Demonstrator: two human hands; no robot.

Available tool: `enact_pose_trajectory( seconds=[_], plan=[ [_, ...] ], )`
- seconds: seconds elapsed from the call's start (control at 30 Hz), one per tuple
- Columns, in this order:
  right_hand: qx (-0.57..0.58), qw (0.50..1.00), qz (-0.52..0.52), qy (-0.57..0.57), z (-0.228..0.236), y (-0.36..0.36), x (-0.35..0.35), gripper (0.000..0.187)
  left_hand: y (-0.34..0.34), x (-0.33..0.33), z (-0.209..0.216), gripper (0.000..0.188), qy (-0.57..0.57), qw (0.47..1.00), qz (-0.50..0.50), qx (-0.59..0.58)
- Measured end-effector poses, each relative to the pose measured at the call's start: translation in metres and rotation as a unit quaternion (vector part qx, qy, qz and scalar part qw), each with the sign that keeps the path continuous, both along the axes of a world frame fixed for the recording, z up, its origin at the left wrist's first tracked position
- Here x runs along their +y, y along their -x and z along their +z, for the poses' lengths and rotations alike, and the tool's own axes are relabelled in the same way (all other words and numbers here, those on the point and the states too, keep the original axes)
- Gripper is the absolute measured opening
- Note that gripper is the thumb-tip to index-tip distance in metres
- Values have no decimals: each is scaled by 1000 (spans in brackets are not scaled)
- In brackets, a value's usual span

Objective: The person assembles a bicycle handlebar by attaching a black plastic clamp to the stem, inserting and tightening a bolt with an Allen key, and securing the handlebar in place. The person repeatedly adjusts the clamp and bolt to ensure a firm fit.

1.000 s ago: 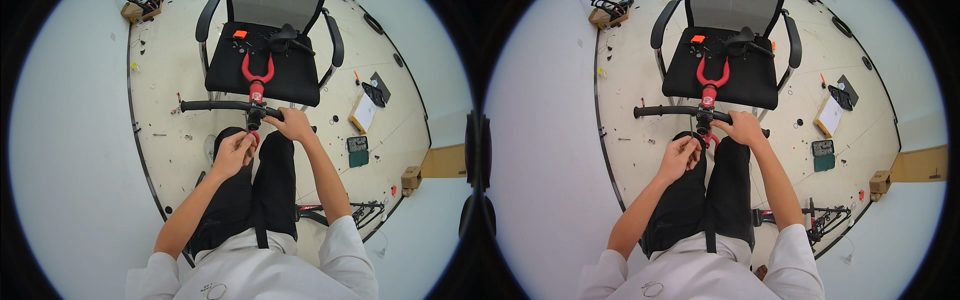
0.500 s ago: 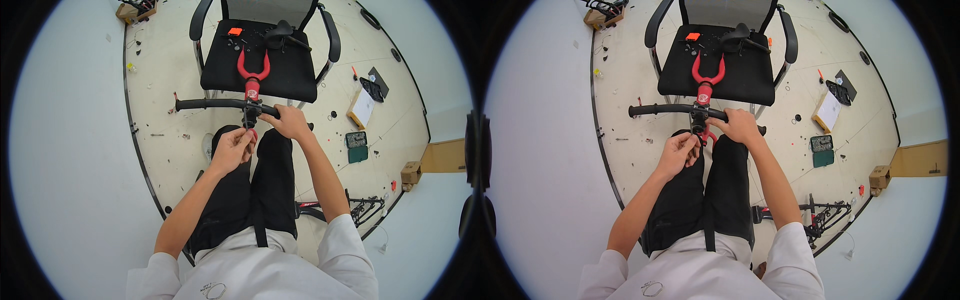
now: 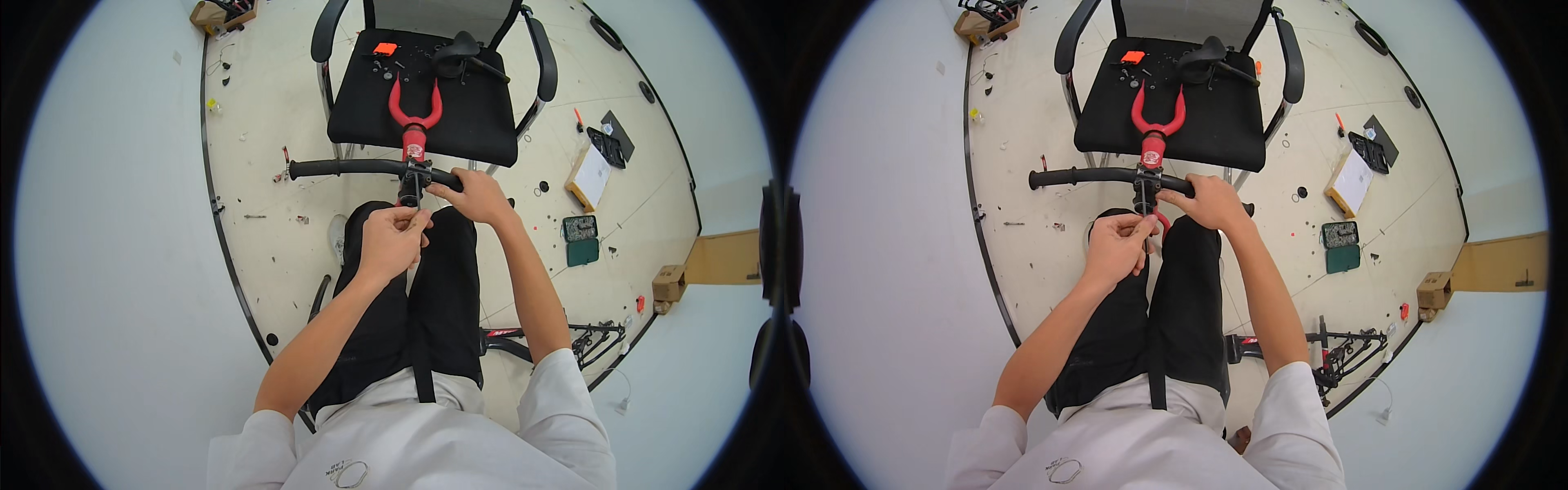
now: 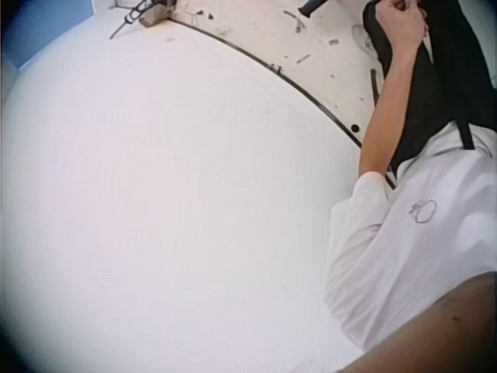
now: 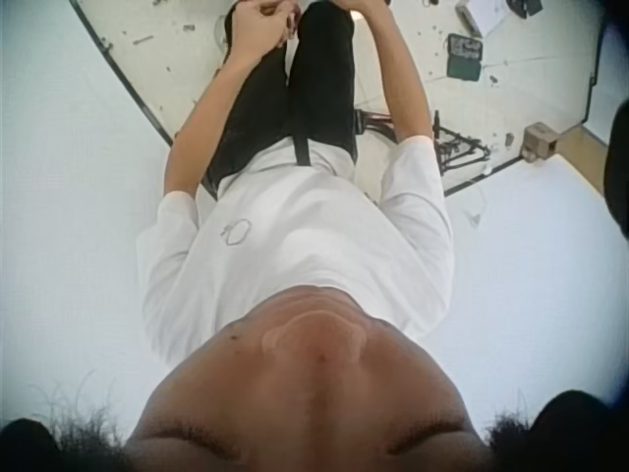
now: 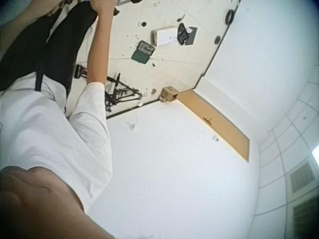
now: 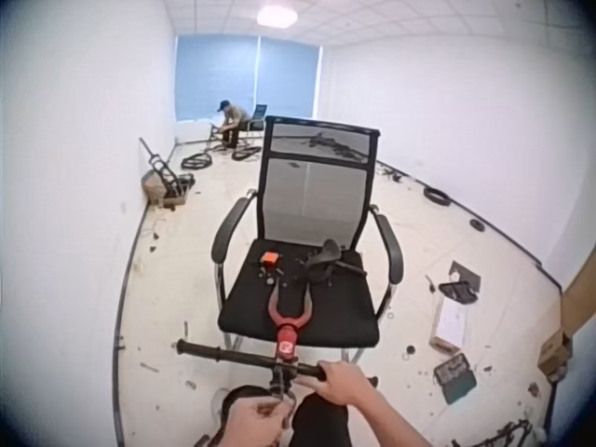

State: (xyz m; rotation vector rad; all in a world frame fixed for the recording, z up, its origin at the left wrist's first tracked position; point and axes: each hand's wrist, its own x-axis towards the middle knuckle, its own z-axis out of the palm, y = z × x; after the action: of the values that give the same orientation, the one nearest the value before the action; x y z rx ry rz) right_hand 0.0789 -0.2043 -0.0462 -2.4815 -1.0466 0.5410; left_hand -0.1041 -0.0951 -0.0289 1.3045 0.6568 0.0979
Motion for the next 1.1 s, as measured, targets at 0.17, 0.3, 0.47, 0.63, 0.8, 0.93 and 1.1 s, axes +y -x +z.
enact_pose_trajectory(
  seconds=[0.17, 0.3, 0.47, 0.63, 0.8, 0.93, 1.1],
  plan=[
    [-176, 943, 52, -278, 11, 2, -2, 45, -9, -9, 10, 32, 43, 999, 26, -13],
    [82, 956, 15, -283, 54, 22, 13, 23, -13, -15, 12, 34, 72, 996, 44, -11],
    [137, 960, 36, -242, 53, 29, 30, 17, -18, -22, 11, 34, 106, 991, 69, -43],
    [127, 968, 25, -213, 56, 25, 39, 12, -24, -28, 11, 33, 148, 982, 99, -61],
    [122, 973, 61, -186, 61, 19, 42, 12, -31, -39, 9, 31, 172, 973, 136, -79],
    [146, 971, 81, -171, 59, 12, 41, 12, -40, -53, 3, 30, 151, 971, 163, -85],
    [172, 970, 65, -156, 59, 13, 42, 11, -45, -57, -2, 31, 146, 966, 185, -106]
  ],
)
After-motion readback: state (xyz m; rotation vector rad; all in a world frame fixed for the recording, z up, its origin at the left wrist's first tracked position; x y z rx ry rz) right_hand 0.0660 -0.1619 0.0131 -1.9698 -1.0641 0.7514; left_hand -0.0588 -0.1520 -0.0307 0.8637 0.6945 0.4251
